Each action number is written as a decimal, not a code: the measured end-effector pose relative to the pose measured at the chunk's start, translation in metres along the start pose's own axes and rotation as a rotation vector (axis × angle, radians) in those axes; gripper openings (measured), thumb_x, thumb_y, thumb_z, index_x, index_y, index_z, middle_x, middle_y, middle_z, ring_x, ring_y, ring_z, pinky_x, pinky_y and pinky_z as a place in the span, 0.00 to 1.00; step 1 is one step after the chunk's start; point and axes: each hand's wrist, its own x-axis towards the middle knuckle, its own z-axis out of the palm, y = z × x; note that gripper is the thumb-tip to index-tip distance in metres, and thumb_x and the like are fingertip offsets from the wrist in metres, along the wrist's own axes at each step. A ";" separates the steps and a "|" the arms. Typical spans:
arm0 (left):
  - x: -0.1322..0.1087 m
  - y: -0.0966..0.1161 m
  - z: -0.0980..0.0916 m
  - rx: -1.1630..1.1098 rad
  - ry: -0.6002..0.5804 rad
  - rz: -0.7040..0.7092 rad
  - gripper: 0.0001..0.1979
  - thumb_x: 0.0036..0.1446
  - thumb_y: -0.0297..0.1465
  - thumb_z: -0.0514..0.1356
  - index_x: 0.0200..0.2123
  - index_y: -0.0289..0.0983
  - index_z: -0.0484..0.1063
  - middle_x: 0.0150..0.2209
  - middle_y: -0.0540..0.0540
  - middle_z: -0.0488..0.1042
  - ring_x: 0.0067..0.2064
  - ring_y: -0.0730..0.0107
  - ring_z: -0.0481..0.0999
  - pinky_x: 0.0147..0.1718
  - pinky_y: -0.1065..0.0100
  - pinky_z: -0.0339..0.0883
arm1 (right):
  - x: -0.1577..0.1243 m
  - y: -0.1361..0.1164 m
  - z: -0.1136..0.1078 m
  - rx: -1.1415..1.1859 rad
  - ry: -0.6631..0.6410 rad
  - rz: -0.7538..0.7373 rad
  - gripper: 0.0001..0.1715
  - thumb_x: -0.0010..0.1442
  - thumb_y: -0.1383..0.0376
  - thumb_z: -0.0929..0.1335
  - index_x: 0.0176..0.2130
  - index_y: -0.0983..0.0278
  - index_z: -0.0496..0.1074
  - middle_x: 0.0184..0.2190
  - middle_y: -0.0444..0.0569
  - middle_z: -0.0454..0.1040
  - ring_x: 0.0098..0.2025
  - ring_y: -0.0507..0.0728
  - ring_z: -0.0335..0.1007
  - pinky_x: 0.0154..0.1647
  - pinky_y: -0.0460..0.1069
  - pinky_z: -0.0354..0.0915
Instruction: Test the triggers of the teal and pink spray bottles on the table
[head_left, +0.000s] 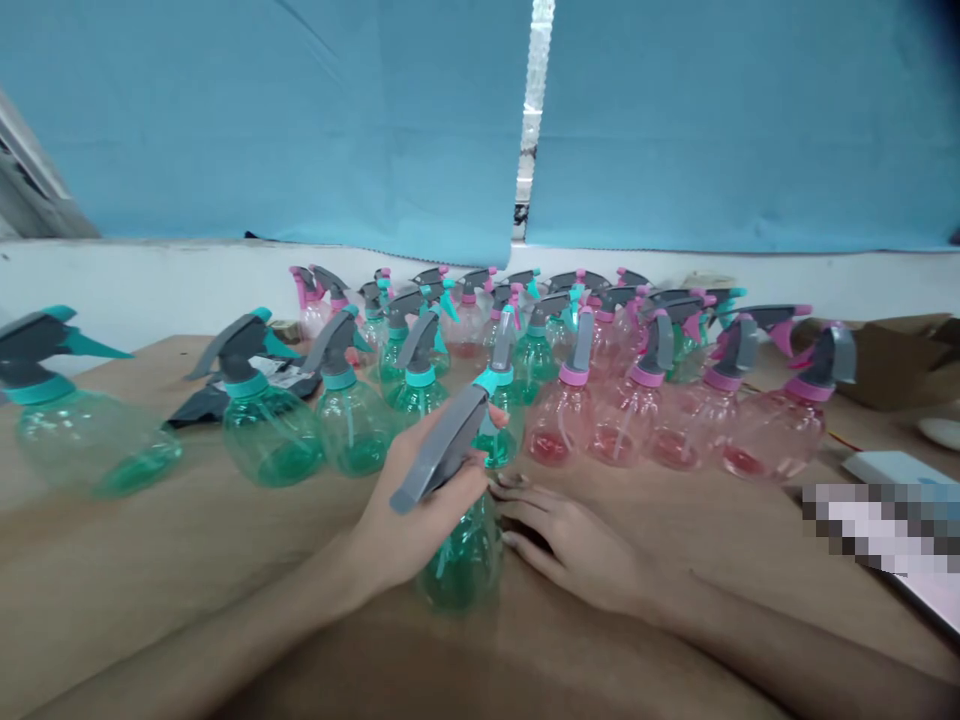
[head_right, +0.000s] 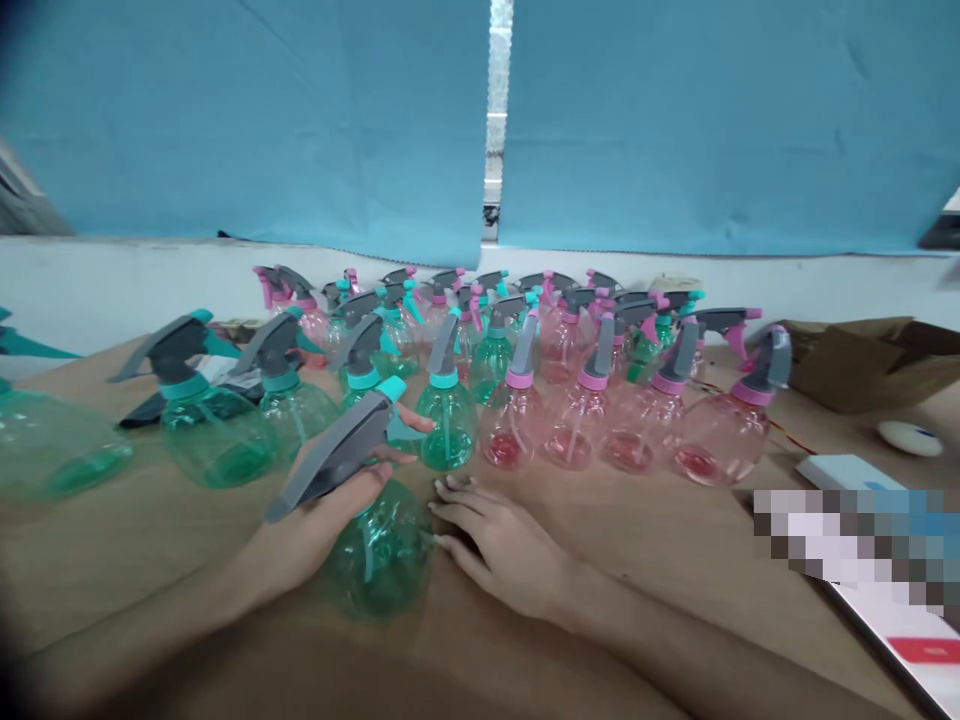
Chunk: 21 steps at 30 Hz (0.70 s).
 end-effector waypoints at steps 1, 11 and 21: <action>0.000 0.000 0.000 0.012 -0.003 0.000 0.16 0.48 0.29 0.53 0.42 0.48 0.68 0.29 0.53 0.73 0.28 0.65 0.72 0.29 0.63 0.69 | 0.000 0.000 0.000 0.000 0.002 0.003 0.20 0.65 0.62 0.60 0.54 0.62 0.65 0.56 0.51 0.66 0.60 0.57 0.58 0.61 0.56 0.55; 0.000 0.005 -0.008 0.070 -0.038 0.037 0.09 0.48 0.31 0.52 0.33 0.44 0.69 0.21 0.53 0.67 0.24 0.66 0.68 0.25 0.65 0.63 | 0.000 0.000 0.000 -0.009 0.001 0.007 0.20 0.64 0.63 0.61 0.55 0.62 0.65 0.57 0.50 0.66 0.60 0.56 0.57 0.62 0.56 0.52; 0.000 0.007 -0.009 0.046 -0.048 0.090 0.04 0.50 0.29 0.52 0.30 0.41 0.66 0.25 0.52 0.66 0.26 0.70 0.66 0.27 0.68 0.62 | 0.000 0.003 0.002 -0.045 -0.002 -0.024 0.20 0.65 0.63 0.60 0.55 0.62 0.64 0.57 0.50 0.66 0.60 0.57 0.57 0.62 0.56 0.54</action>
